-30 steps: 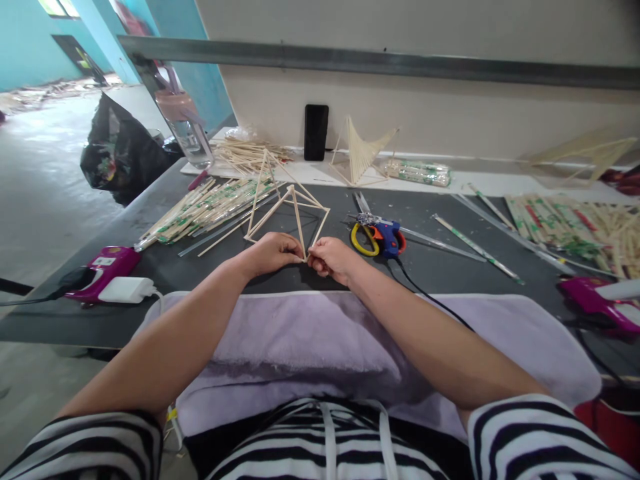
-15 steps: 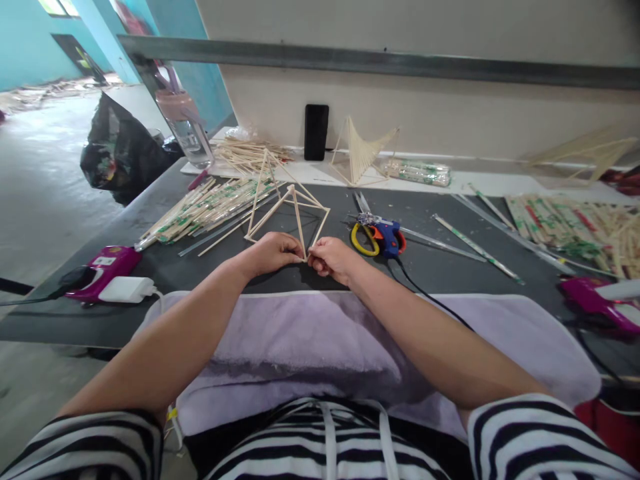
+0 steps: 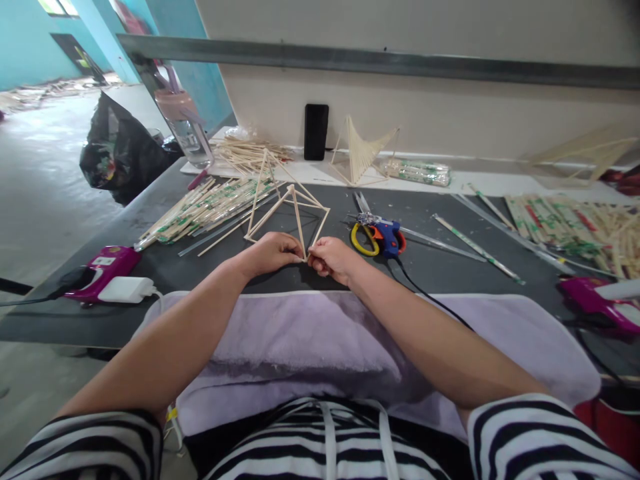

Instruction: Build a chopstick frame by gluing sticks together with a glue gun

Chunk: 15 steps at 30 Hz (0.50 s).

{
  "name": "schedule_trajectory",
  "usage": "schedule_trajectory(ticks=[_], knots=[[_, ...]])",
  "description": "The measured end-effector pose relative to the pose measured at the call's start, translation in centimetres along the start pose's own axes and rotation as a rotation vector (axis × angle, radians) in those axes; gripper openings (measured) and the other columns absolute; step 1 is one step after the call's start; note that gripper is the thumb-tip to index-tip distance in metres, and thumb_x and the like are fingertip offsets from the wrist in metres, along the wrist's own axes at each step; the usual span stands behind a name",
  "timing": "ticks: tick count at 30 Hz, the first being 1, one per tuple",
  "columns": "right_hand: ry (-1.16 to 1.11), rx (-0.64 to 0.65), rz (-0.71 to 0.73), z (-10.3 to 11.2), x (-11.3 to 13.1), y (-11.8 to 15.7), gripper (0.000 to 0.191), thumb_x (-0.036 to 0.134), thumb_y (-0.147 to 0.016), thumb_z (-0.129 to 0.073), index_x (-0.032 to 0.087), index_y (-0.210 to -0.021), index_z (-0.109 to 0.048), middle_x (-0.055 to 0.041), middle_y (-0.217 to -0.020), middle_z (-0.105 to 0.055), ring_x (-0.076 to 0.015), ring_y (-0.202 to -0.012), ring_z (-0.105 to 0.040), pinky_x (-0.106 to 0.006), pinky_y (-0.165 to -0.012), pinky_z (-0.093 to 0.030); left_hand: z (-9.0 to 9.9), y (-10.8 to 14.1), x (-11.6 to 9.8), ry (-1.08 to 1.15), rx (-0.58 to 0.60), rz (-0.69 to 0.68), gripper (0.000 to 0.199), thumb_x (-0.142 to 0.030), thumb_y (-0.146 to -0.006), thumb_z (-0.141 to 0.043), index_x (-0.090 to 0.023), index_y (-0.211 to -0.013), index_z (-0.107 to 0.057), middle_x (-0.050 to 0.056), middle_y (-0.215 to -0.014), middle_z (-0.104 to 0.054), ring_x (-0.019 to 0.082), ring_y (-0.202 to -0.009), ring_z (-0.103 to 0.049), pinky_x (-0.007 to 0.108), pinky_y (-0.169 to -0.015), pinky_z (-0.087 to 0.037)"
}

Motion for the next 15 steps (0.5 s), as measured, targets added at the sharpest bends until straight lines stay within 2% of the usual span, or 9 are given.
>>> schedule_trajectory(ticks=[7, 15], knots=[[-0.006, -0.002, 0.004, 0.03, 0.05, 0.01, 0.028, 0.006, -0.084, -0.043, 0.017, -0.059, -0.045, 0.0015, -0.040, -0.053, -0.0059, -0.029, -0.035, -0.017, -0.030, -0.022, 0.03, -0.07, 0.03, -0.005, 0.002, 0.003, 0.010, -0.019, -0.079, -0.061, -0.015, -0.075, -0.070, 0.002, -0.079, -0.068, 0.013, -0.075, -0.063, 0.024, -0.073, -0.047], [-0.018, 0.006, -0.009, 0.08, -0.06, -0.10, 0.030, 0.006, -0.086, -0.042, 0.017, -0.058, -0.045, 0.0016, -0.037, -0.050, -0.0062, -0.028, -0.034, -0.017, -0.030, -0.021, 0.03, -0.11, 0.04, -0.007, 0.016, 0.004, 0.010, -0.019, -0.080, -0.061, -0.015, -0.077, -0.070, 0.003, -0.081, -0.068, 0.013, -0.077, -0.063, 0.023, -0.073, -0.046]])
Point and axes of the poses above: each hand's wrist, its own y-axis away from the middle knuckle, its own z-axis out of the back of the hand, x = y × z, the point moved 2 cm from there along -y, towards the middle knuckle
